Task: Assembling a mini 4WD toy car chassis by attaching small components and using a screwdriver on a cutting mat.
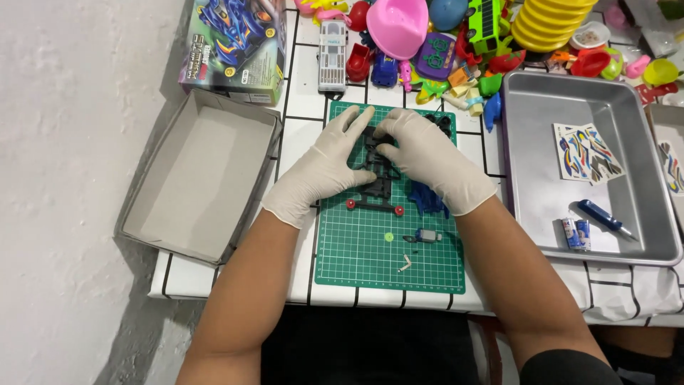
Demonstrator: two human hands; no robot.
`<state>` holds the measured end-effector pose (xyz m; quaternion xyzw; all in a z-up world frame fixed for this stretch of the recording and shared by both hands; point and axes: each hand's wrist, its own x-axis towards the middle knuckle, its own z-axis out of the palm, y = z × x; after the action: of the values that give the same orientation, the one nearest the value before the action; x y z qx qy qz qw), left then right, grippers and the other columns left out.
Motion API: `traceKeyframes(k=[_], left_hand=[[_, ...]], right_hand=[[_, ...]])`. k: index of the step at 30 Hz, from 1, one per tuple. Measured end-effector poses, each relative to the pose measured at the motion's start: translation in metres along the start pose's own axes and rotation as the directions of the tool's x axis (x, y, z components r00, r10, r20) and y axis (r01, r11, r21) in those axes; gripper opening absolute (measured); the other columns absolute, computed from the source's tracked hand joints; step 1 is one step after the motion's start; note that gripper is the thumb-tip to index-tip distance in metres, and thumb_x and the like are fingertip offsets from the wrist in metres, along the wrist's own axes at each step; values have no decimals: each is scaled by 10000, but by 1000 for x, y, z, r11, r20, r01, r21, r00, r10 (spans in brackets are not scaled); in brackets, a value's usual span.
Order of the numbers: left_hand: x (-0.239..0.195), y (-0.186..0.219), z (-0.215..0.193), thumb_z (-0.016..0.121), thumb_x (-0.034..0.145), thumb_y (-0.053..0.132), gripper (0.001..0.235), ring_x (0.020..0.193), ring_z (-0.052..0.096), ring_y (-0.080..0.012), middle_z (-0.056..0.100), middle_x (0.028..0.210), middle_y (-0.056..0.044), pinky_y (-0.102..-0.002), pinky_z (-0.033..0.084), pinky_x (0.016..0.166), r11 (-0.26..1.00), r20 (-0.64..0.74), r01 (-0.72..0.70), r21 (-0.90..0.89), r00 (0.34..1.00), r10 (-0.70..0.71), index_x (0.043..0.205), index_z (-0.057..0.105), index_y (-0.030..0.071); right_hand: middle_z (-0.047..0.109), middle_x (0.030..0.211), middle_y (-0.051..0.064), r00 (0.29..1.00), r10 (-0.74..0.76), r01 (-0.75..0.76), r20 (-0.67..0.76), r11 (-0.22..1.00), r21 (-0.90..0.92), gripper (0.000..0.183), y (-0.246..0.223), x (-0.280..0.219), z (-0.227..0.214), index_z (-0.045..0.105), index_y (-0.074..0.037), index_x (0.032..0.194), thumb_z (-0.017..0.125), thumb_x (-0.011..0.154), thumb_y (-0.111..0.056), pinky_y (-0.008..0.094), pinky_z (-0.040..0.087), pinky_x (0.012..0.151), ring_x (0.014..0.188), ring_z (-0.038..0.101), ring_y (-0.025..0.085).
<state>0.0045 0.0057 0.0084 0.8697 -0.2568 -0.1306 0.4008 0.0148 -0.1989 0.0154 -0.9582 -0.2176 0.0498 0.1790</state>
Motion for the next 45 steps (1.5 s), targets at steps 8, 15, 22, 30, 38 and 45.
traceKeyframes(k=[8,15,22,30,38,45], left_hand=[[2,-5,1,882,782,260,1134,1560,197,-429,224,1648,-281,-483,193,1284,1000,5,-20,23,1000,20,1661,174,143],[3,-10,3,890,783,244,1123,1541,242,-451,274,1617,-295,-480,207,1283,997,-16,-63,53,998,64,1659,194,141],[6,-16,9,887,785,321,1109,1523,281,-453,305,1595,-281,-483,187,1286,990,-30,-76,116,996,80,1652,219,142],[8,-19,10,884,789,314,1133,1516,288,-467,322,1580,-283,-520,173,1282,988,-28,-91,121,995,95,1658,180,134],[5,-19,12,868,802,310,1116,1525,266,-466,311,1588,-274,-525,138,1291,993,-25,-87,82,996,89,1658,171,148],[6,-15,7,863,802,312,1107,1531,250,-460,299,1596,-276,-521,118,1290,996,-10,-65,56,998,66,1657,178,153]], right_hand=[[652,1111,128,998,38,-38,59,999,-7,181,-8,6,-10,723,-33,1092,713,918,-83,423,559,937,1150,650,342],[618,1048,95,992,74,-67,103,995,-67,146,1,13,0,698,-51,1028,731,896,-105,405,582,875,1086,667,319],[618,1032,98,997,10,2,74,987,-161,111,11,18,8,682,-68,1013,689,903,-79,410,578,883,1068,671,328],[618,1076,110,996,-26,39,79,985,-167,221,12,14,10,655,-61,1082,706,867,-48,405,559,938,1131,649,337],[618,1050,114,998,-57,62,35,981,-185,216,15,9,20,657,-43,1087,701,875,-36,401,557,943,1130,651,340],[627,1077,119,999,-40,42,21,992,-119,210,17,9,18,673,-47,1091,682,883,-24,405,549,965,1160,646,343]])
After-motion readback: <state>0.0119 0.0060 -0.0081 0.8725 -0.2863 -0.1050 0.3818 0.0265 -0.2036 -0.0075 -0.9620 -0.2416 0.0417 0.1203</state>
